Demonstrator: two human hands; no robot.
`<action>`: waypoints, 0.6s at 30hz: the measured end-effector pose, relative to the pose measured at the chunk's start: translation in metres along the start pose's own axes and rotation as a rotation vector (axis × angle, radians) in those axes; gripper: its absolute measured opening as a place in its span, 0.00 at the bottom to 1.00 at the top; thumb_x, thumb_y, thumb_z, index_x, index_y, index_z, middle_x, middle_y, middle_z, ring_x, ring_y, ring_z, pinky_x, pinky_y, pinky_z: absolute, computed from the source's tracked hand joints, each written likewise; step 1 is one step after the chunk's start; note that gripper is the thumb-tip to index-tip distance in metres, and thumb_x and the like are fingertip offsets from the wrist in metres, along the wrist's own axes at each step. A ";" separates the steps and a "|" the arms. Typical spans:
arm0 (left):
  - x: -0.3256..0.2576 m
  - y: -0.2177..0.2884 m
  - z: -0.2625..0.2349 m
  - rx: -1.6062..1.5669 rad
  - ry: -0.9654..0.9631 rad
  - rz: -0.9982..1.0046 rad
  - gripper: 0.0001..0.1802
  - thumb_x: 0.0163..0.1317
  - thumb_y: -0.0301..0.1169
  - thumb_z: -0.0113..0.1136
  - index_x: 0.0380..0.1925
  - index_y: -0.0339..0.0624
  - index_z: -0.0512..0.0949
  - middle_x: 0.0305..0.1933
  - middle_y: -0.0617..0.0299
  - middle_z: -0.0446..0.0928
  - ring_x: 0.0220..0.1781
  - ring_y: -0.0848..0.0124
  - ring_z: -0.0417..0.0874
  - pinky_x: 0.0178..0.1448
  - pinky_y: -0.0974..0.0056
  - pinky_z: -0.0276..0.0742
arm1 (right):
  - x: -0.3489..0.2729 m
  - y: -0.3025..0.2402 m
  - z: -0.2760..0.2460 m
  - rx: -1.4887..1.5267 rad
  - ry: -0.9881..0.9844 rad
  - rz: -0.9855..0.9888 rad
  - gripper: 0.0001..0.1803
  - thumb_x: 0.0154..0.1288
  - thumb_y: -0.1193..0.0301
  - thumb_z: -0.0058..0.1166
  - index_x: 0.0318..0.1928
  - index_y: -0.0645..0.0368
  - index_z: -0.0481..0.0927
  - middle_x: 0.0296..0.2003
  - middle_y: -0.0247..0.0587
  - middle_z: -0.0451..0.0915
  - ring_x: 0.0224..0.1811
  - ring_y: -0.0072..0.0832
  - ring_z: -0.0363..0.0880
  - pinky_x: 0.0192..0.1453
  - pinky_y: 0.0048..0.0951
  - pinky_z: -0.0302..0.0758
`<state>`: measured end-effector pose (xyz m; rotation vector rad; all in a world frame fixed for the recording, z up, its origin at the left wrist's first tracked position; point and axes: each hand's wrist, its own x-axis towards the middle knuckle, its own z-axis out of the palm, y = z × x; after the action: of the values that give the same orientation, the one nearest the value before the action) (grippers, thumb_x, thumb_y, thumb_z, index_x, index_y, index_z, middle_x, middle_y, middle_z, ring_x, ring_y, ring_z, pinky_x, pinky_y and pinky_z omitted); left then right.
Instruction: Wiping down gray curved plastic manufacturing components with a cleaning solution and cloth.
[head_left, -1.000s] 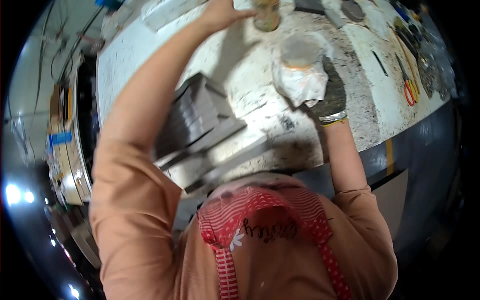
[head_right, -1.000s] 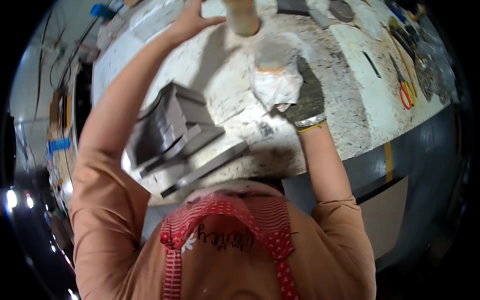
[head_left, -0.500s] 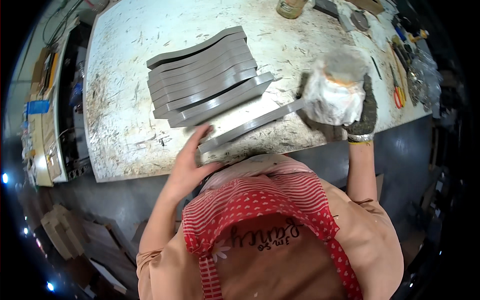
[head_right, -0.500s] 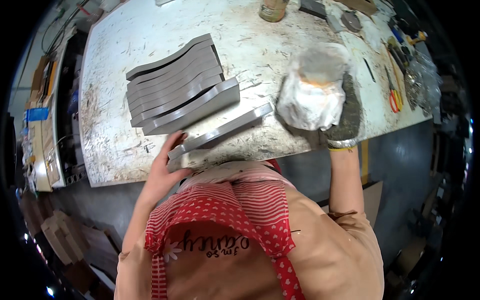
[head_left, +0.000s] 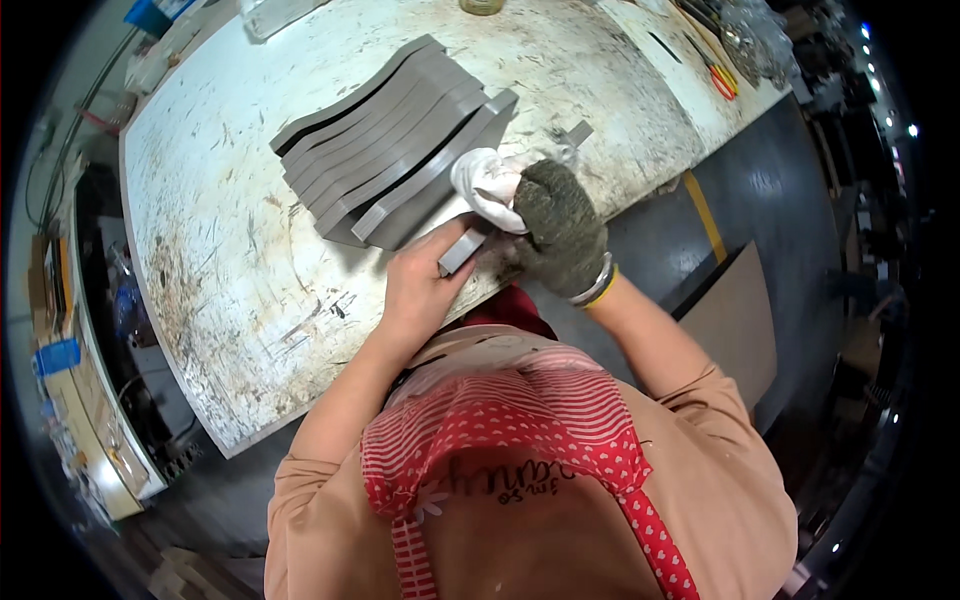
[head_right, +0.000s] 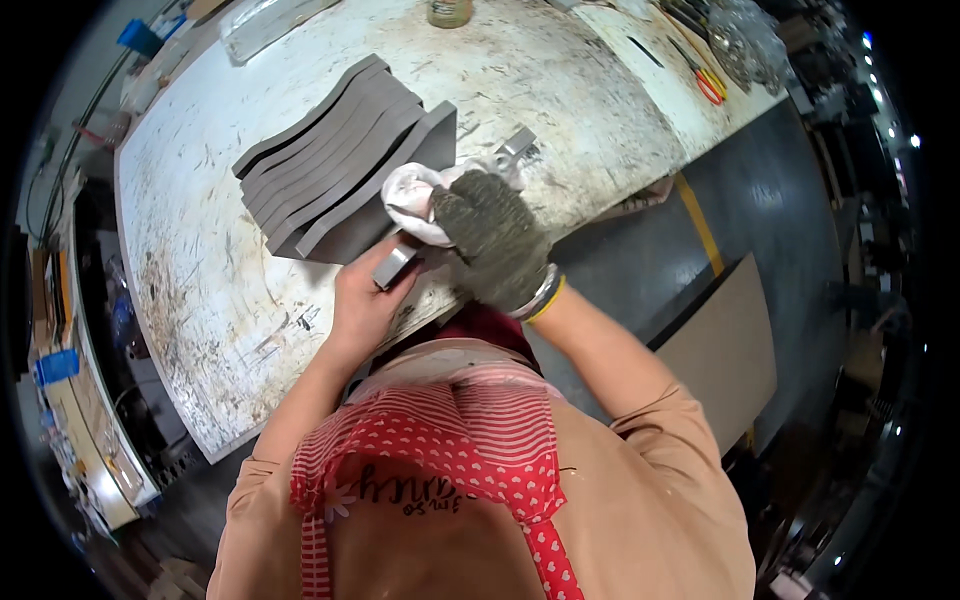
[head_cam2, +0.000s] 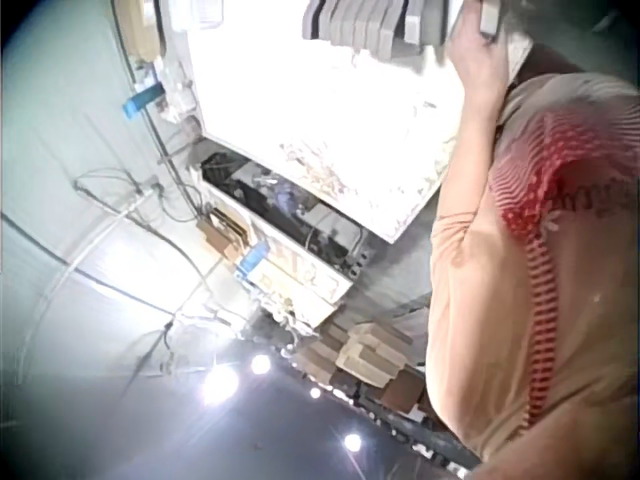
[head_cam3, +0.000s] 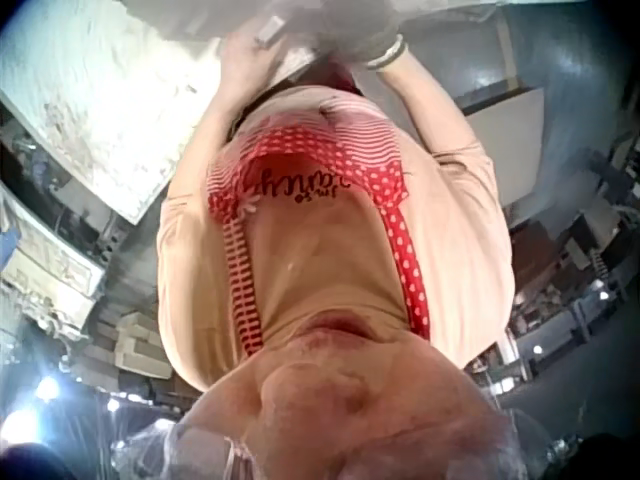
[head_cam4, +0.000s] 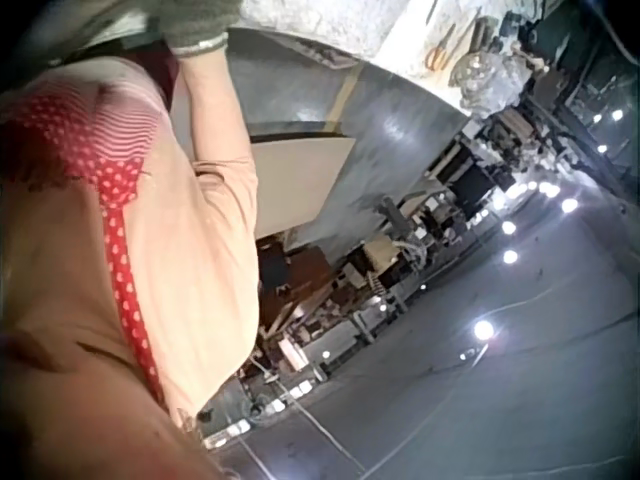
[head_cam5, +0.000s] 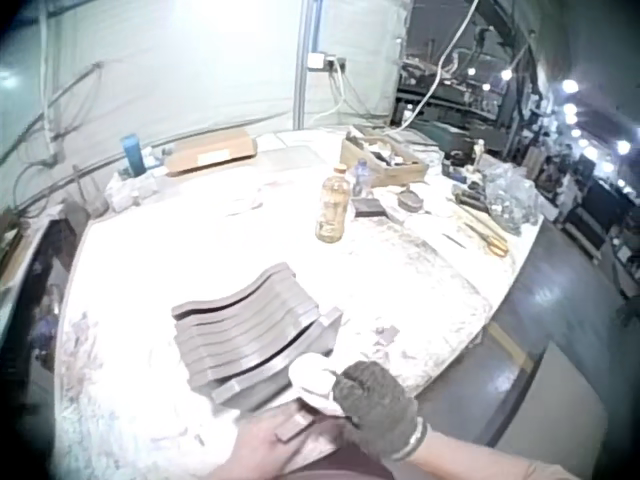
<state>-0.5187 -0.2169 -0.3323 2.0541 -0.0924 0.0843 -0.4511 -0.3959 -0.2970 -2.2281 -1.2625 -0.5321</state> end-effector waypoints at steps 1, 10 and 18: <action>-0.001 -0.001 0.001 -0.001 -0.018 0.014 0.22 0.50 0.26 0.65 0.48 0.42 0.76 0.45 0.51 0.80 0.45 0.53 0.81 0.48 0.60 0.76 | -0.005 0.006 -0.004 -0.047 -0.086 0.060 0.30 0.45 0.70 0.59 0.55 0.56 0.74 0.48 0.46 0.75 0.50 0.42 0.72 0.58 0.45 0.67; 0.003 -0.022 0.001 0.093 -0.103 -0.112 0.20 0.50 0.25 0.65 0.46 0.41 0.78 0.45 0.50 0.80 0.44 0.53 0.82 0.46 0.61 0.77 | 0.005 -0.042 0.020 0.246 0.267 0.215 0.25 0.48 0.73 0.57 0.51 0.53 0.76 0.48 0.46 0.75 0.52 0.45 0.73 0.58 0.47 0.68; 0.004 -0.011 0.005 -0.015 0.009 0.037 0.20 0.55 0.27 0.64 0.50 0.41 0.77 0.45 0.49 0.80 0.44 0.58 0.83 0.47 0.63 0.77 | 0.006 0.045 -0.031 -0.300 0.004 0.150 0.23 0.49 0.75 0.56 0.51 0.56 0.75 0.37 0.45 0.76 0.41 0.42 0.76 0.44 0.42 0.73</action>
<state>-0.5130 -0.2167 -0.3442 2.0373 -0.1255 0.1155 -0.4118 -0.4302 -0.2803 -2.5422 -1.0588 -0.7057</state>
